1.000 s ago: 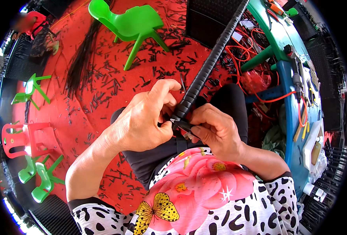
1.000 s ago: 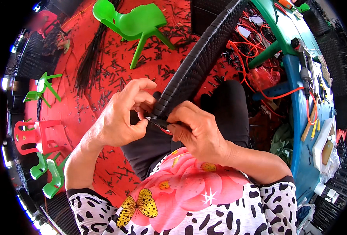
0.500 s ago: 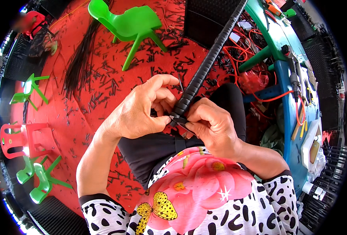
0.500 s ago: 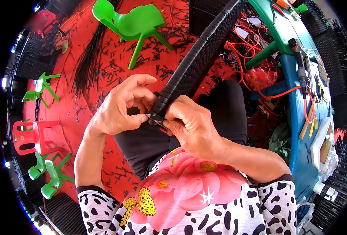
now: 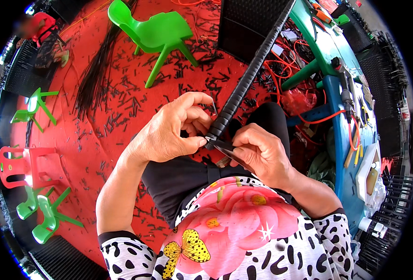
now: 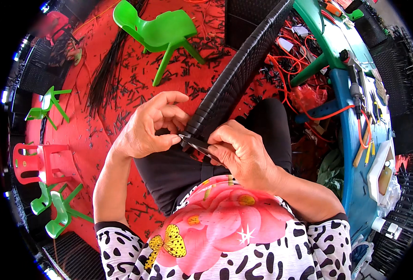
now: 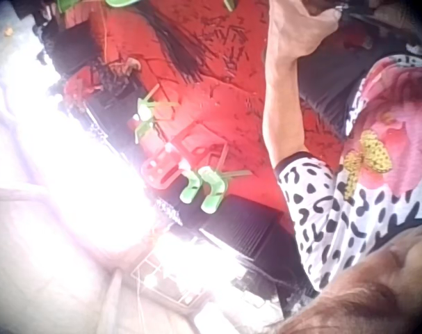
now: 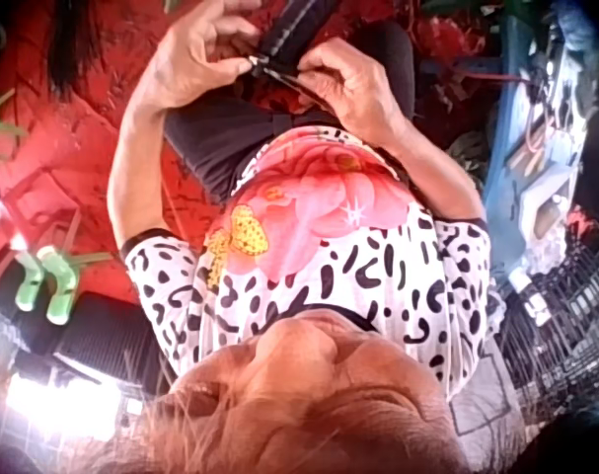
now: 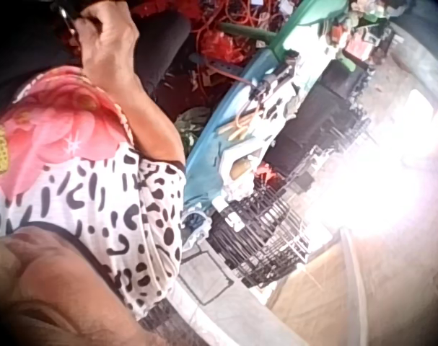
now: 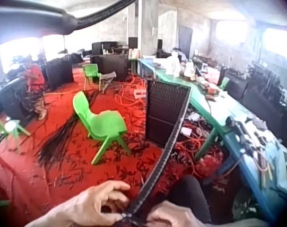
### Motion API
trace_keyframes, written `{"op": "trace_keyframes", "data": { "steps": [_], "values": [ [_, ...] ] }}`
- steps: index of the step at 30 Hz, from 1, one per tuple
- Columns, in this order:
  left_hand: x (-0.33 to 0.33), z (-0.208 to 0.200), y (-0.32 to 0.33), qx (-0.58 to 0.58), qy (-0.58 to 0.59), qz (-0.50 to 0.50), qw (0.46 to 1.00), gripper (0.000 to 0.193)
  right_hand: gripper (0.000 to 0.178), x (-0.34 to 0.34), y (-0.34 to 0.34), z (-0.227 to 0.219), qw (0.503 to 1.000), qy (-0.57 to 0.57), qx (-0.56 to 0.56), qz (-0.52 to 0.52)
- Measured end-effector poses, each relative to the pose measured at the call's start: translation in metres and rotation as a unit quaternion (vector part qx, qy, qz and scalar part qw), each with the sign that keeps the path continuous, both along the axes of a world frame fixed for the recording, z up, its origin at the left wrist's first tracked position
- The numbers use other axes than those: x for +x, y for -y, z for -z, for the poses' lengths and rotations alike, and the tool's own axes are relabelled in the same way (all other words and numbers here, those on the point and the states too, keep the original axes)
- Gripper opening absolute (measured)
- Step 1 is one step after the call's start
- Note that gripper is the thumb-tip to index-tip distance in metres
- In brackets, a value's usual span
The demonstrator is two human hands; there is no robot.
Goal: The person sits on the floor and uses a knife and pliers to trim and adjust black plastic weaving strips on a chair frame. They repeatedly cut the ends of the strips and tuck them into the weave to secure them.
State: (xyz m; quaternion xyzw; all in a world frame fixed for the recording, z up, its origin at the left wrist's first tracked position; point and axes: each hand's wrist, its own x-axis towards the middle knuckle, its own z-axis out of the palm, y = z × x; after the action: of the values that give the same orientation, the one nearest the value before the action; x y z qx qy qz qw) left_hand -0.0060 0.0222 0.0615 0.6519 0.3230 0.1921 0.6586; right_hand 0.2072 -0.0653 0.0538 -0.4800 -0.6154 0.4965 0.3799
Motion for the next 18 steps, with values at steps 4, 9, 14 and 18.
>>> {"op": "trace_keyframes", "data": {
  "steps": [4, 9, 14, 18],
  "values": [
    [-0.001, 0.001, 0.000, -0.005, 0.004, 0.000, 1.000, 0.063, 0.003, 0.002, 0.001, -0.010, 0.993, 0.033, -0.109, -0.017],
    [-0.002, 0.004, 0.001, -0.008, 0.018, -0.004, 1.000, 0.063, 0.001, 0.001, 0.003, -0.005, 0.996, 0.017, -0.090, -0.011],
    [-0.002, 0.007, 0.002, -0.028, 0.053, -0.012, 0.998, 0.063, 0.004, 0.002, 0.005, 0.003, 0.999, 0.004, 0.022, -0.045],
    [0.000, 0.005, 0.003, -0.025, 0.041, -0.009, 0.999, 0.063, 0.011, 0.006, 0.005, 0.003, 0.996, 0.039, 0.035, -0.074]
  ]
}}
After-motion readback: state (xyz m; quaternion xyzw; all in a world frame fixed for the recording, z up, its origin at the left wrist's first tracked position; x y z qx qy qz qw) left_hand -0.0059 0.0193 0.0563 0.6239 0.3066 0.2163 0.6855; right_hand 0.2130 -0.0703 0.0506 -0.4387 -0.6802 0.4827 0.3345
